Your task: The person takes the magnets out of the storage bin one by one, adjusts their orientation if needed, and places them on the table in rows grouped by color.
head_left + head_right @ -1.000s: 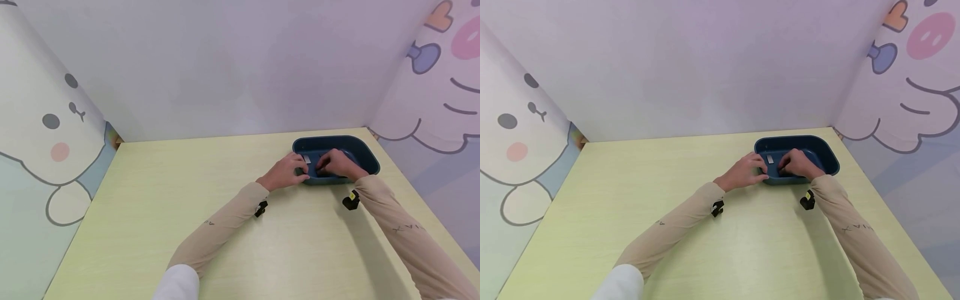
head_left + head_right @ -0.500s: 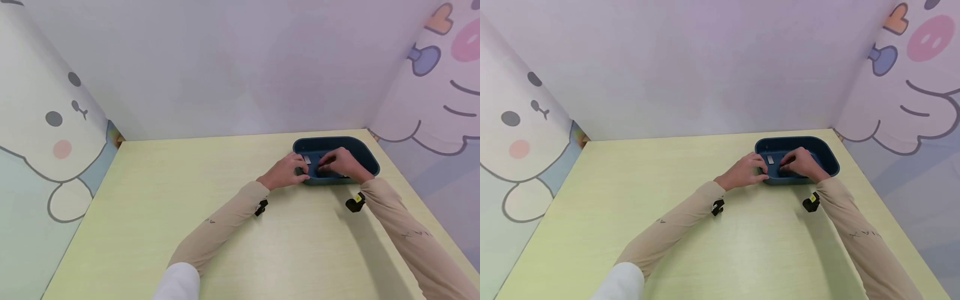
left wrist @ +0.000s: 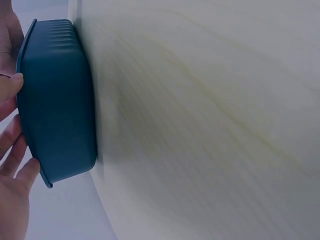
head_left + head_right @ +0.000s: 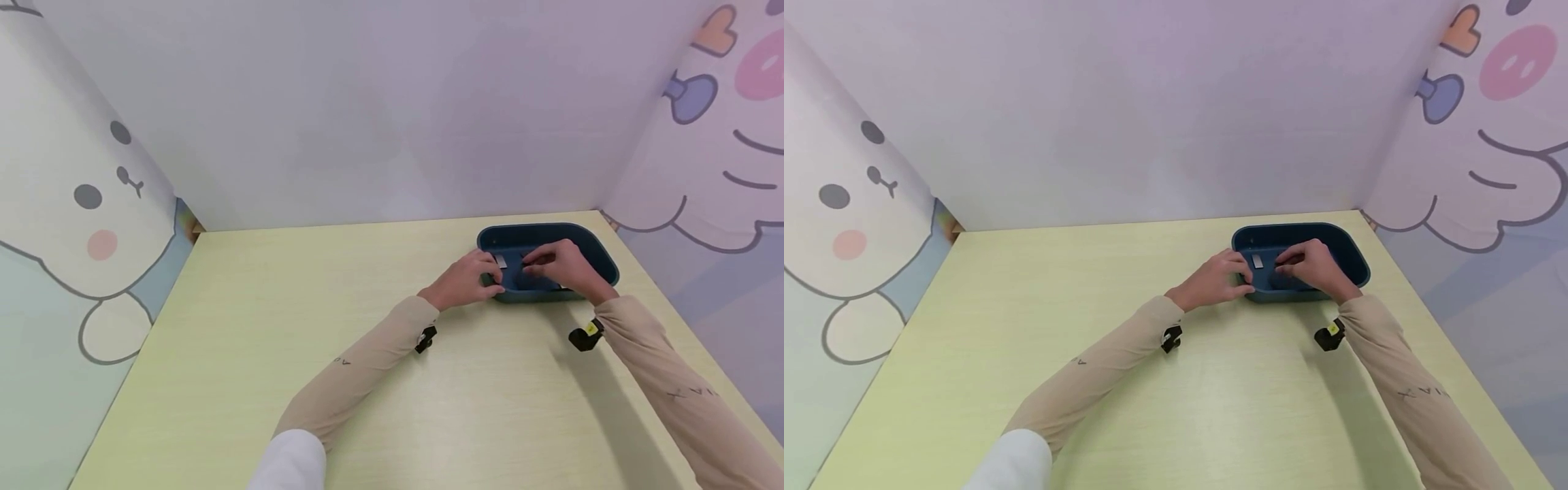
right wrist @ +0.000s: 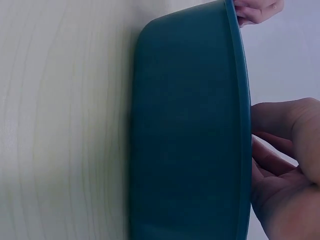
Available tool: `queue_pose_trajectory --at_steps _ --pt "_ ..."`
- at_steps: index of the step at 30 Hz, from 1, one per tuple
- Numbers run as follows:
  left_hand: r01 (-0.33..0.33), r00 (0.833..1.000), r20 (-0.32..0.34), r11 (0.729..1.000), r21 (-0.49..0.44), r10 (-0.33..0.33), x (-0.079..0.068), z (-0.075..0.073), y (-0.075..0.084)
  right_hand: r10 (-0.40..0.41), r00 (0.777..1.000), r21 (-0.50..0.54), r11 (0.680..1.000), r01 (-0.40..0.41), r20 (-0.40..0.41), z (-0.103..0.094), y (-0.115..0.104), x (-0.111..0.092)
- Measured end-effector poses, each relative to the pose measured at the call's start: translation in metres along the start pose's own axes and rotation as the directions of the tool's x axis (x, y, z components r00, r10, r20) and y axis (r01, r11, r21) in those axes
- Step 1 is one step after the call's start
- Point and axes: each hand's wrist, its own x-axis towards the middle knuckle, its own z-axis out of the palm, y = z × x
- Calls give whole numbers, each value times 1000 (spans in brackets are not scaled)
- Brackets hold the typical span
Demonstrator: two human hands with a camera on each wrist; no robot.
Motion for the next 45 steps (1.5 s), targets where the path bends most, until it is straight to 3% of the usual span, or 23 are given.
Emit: queue_pose_trajectory --at_steps 14,38,45 --pt "1 1000 9 1000 2 -1 0 -1 2 -28 998 12 1000 29 -56 -4 -2 -15" --pt "18 999 36 1000 15 -19 0 -3 5 -130 990 126 983 135 -50 -3 -22 -46" --pt "25 999 30 1000 18 -26 -1 -4 5 -123 991 158 979 129 -45 1 -26 -50"
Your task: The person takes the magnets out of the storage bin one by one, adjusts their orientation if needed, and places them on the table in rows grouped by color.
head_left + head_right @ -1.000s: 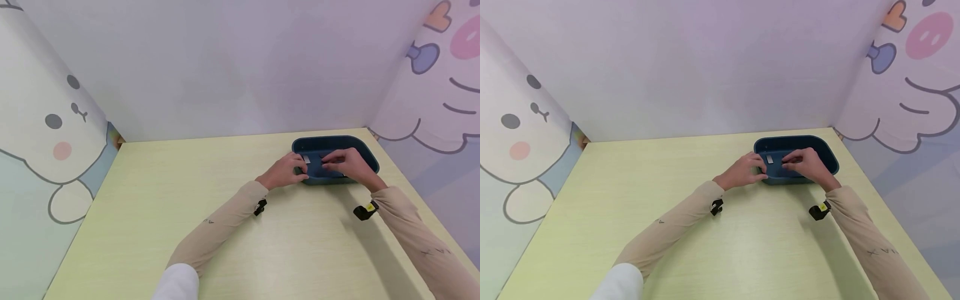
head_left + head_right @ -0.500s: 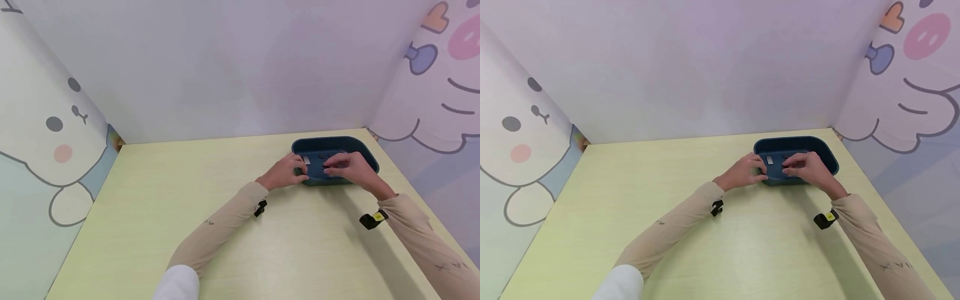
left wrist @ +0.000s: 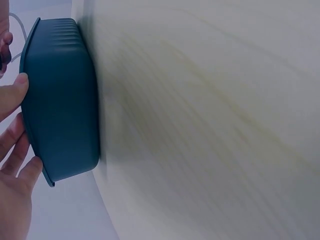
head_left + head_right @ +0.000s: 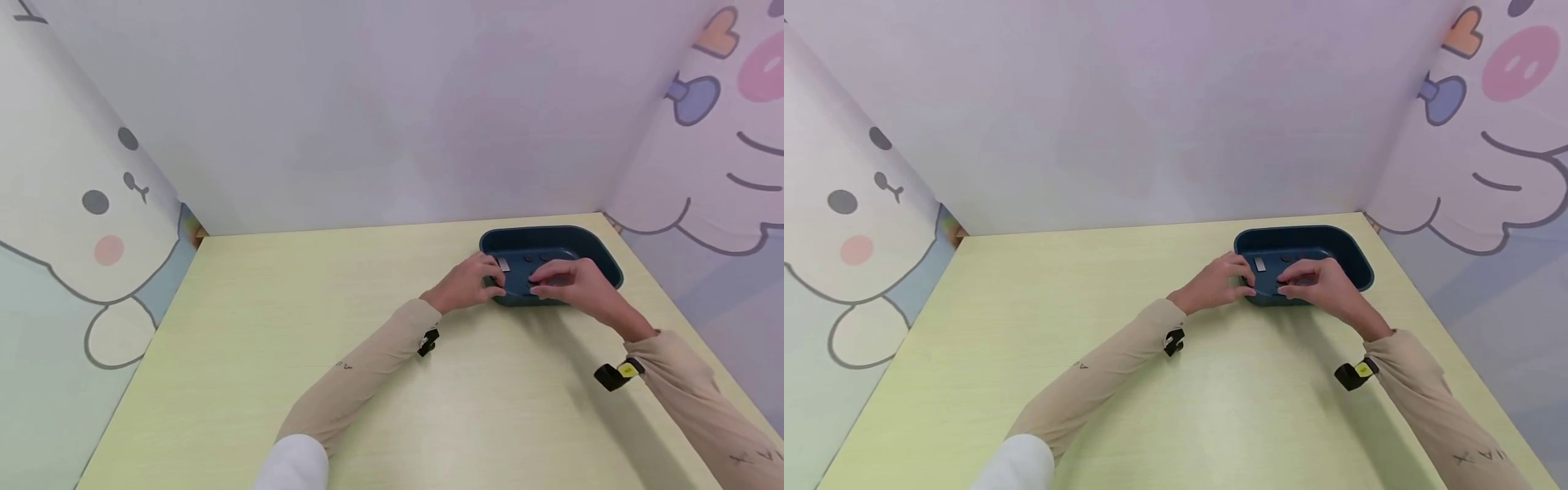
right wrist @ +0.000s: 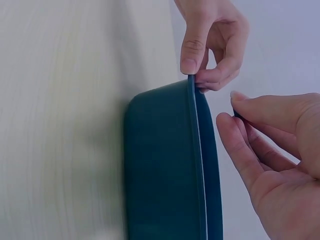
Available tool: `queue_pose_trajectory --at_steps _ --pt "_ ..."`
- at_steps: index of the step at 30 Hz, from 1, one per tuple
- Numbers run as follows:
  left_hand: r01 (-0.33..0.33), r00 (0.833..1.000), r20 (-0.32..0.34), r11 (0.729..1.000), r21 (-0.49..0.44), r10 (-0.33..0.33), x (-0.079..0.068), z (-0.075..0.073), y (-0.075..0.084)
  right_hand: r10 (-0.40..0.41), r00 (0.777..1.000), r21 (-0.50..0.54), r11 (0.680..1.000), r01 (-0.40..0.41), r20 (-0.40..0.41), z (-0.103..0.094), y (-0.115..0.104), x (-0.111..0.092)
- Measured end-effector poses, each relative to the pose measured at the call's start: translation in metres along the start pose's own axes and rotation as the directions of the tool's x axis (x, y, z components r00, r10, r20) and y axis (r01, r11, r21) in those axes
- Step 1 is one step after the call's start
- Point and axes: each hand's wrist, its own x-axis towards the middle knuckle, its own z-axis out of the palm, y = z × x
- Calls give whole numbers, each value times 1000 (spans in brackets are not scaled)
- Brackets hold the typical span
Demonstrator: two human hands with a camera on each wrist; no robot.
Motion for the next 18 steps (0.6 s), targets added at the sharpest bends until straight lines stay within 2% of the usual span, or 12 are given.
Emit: queue_pose_trajectory --at_steps 10,18 --pt "-5 1000 -10 1000 12 5 0 0 1 -25 1000 -7 1000 25 3 5 -1 -10" --pt "3 1000 2 1000 3 -3 0 0 0 -17 1000 39 999 16 20 7 0 -19"
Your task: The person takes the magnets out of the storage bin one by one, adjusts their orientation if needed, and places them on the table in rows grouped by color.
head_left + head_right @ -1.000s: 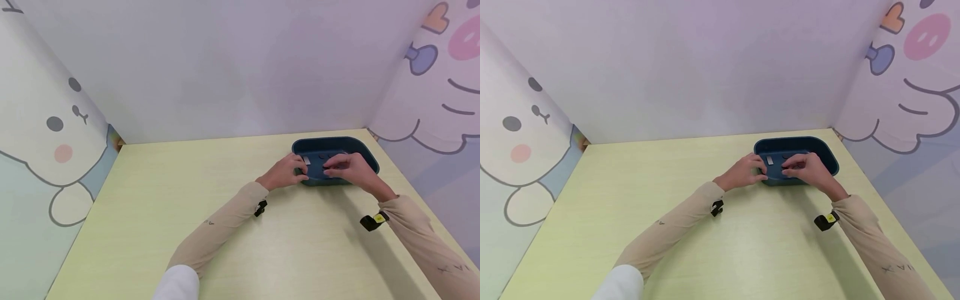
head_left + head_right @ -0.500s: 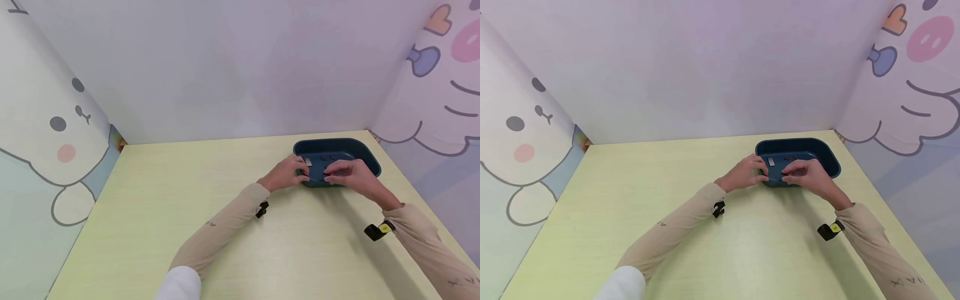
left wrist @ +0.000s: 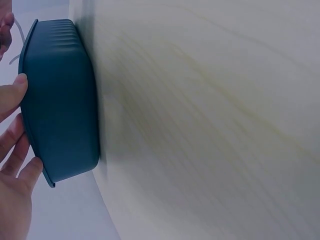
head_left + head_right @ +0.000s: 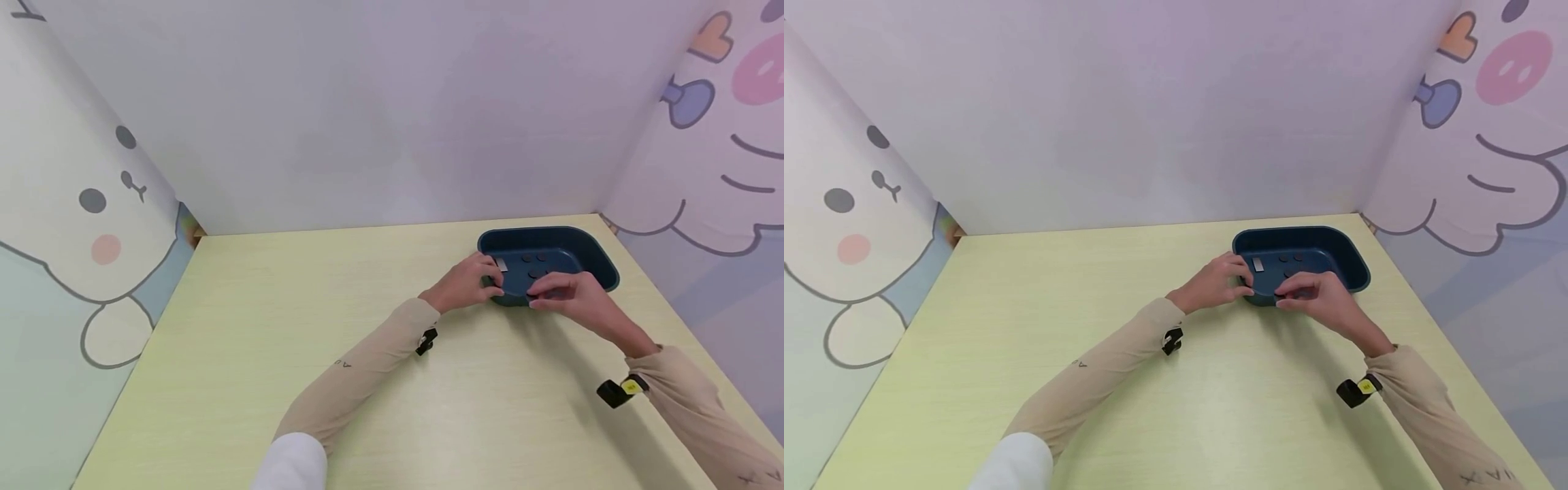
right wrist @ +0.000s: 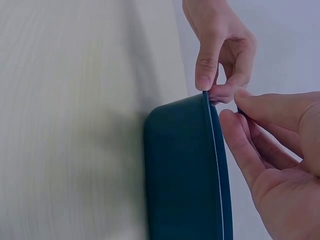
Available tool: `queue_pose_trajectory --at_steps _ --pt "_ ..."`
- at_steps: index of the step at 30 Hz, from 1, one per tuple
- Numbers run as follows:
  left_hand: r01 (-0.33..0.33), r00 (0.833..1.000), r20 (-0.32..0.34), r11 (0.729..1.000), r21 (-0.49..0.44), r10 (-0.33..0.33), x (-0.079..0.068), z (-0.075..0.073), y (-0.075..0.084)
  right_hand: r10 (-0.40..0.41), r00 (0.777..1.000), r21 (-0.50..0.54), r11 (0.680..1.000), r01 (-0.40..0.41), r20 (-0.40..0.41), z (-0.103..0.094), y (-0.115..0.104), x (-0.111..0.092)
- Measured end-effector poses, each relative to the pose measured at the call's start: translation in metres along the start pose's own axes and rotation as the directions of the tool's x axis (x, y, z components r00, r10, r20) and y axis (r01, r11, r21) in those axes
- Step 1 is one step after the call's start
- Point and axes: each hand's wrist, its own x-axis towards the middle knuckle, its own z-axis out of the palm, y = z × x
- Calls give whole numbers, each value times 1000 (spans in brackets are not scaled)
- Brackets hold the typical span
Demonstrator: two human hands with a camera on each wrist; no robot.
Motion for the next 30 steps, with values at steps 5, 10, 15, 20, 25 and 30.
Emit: queue_pose_trajectory --at_steps 5,10,15,20,25,30 --pt "7 1000 10 1000 2 -7 0 0 0 -15 1000 8 1000 15 8 -1 1 -5" --pt "11 1000 11 1000 3 -11 0 0 0 10 1000 4 1000 -10 9 -2 4 -10" --pt "11 1000 5 1000 11 -11 0 1 0 27 1000 4 1000 -27 13 -2 9 -13" --pt "13 1000 1 1000 8 -13 0 3 -1 19 1000 17 1000 -19 2 -1 13 -17" --pt "19 1000 4 1000 10 -19 0 4 -2 1 1000 24 1000 0 -5 2 20 -21" --pt "16 1000 -1 1000 8 -16 0 3 -2 18 1000 66 998 -18 -1 6 24 -25"
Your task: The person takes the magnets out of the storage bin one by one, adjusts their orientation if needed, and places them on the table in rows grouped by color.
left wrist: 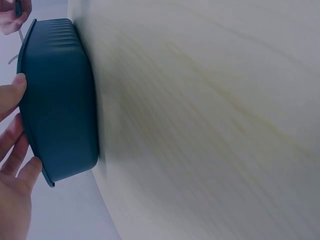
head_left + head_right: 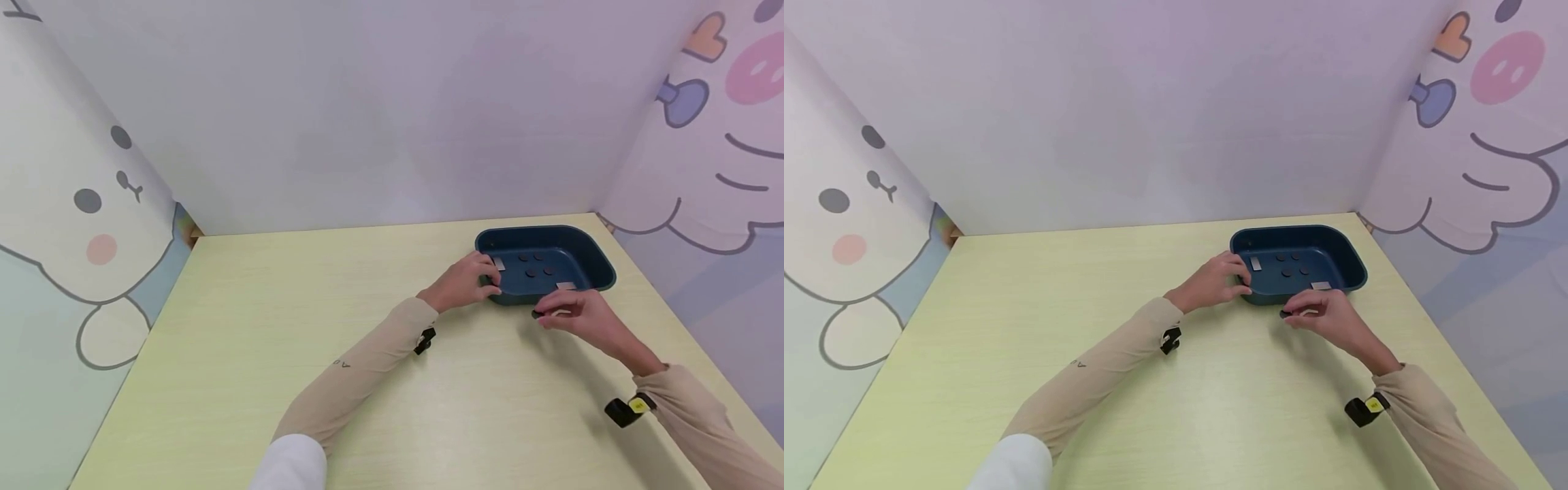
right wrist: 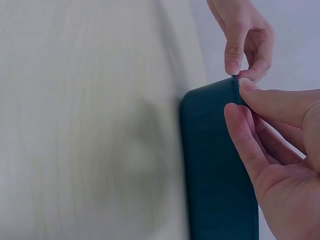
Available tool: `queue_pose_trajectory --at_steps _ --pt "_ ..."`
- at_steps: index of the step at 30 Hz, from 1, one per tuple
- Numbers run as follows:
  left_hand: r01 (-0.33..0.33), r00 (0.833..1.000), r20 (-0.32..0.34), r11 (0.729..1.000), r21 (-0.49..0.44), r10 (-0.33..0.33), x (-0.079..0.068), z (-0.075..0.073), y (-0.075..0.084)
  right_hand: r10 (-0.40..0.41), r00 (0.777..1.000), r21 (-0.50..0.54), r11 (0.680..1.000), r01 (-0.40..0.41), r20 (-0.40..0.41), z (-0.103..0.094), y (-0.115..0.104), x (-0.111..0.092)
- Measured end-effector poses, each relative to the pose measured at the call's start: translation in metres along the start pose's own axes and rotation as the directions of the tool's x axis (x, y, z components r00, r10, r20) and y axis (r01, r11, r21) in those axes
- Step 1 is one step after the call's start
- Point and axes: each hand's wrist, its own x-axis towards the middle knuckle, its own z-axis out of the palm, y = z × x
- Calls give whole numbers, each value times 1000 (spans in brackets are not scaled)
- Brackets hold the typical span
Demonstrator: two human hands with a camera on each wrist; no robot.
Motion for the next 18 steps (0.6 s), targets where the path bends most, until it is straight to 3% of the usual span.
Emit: queue_pose_trajectory --at_steps 7,18 --pt "-4 1000 1 1000 -2 4 1 0 0 12 1000 28 1000 -13 12 6 7 -4" --pt "-14 1000 -6 1000 1 14 1 0 0 30 999 -15 999 -30 18 16 22 -5"
